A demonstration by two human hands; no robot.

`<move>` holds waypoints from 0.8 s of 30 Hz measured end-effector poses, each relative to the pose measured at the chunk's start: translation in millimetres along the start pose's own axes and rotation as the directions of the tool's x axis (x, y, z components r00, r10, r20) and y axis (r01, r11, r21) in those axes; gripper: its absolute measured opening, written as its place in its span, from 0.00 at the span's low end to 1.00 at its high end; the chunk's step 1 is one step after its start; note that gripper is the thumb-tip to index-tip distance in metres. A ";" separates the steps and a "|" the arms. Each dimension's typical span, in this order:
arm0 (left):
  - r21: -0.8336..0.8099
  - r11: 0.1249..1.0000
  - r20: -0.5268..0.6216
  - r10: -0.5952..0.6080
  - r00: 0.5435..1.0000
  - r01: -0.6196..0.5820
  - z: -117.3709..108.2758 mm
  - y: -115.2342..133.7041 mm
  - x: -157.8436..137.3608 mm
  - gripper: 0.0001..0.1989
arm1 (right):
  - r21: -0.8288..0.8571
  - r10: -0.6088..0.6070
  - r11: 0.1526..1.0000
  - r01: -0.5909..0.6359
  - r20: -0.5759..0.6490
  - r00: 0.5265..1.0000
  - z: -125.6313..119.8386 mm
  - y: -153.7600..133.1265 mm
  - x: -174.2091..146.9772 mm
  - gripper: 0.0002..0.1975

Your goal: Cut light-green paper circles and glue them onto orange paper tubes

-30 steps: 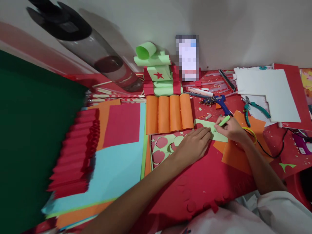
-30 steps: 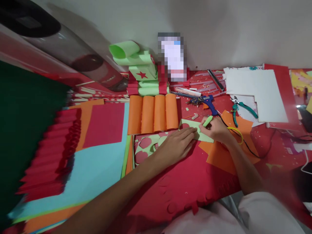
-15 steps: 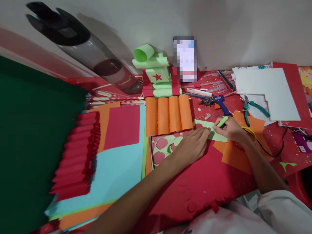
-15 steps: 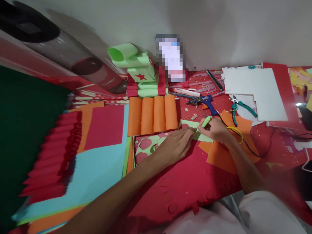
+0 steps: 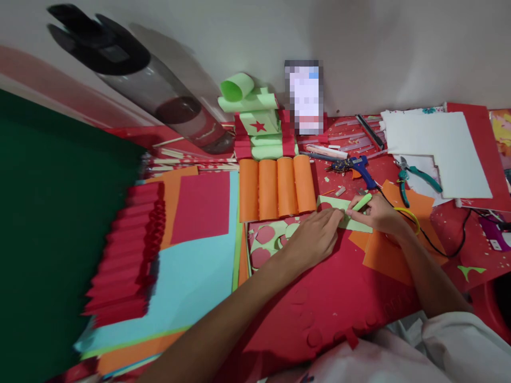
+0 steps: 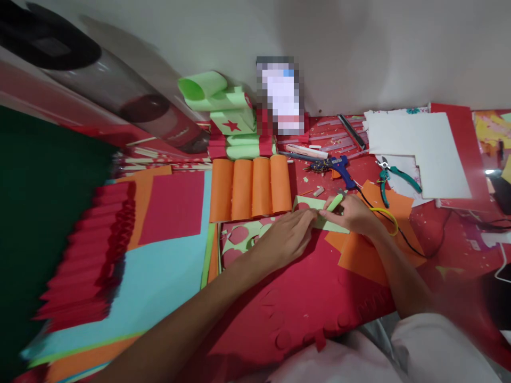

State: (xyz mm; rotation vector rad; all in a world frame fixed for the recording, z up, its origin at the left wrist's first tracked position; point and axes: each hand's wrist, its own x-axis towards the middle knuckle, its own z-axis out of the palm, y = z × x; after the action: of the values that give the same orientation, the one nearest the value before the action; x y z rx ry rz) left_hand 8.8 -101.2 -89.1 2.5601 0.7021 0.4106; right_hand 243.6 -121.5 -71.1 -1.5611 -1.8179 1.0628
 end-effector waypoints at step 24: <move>0.145 0.989 0.025 0.031 0.999 -0.035 5.2 6.4 1.0 0.18 | -0.212 -0.208 0.958 0.195 -0.045 0.977 0.0 9.9 -1.0 0.14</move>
State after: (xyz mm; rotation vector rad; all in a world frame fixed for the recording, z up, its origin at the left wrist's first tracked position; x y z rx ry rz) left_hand 14.2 -107.4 -90.2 2.7126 0.7060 0.3519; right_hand 249.5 -122.1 -79.1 -1.4665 -2.0435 0.7392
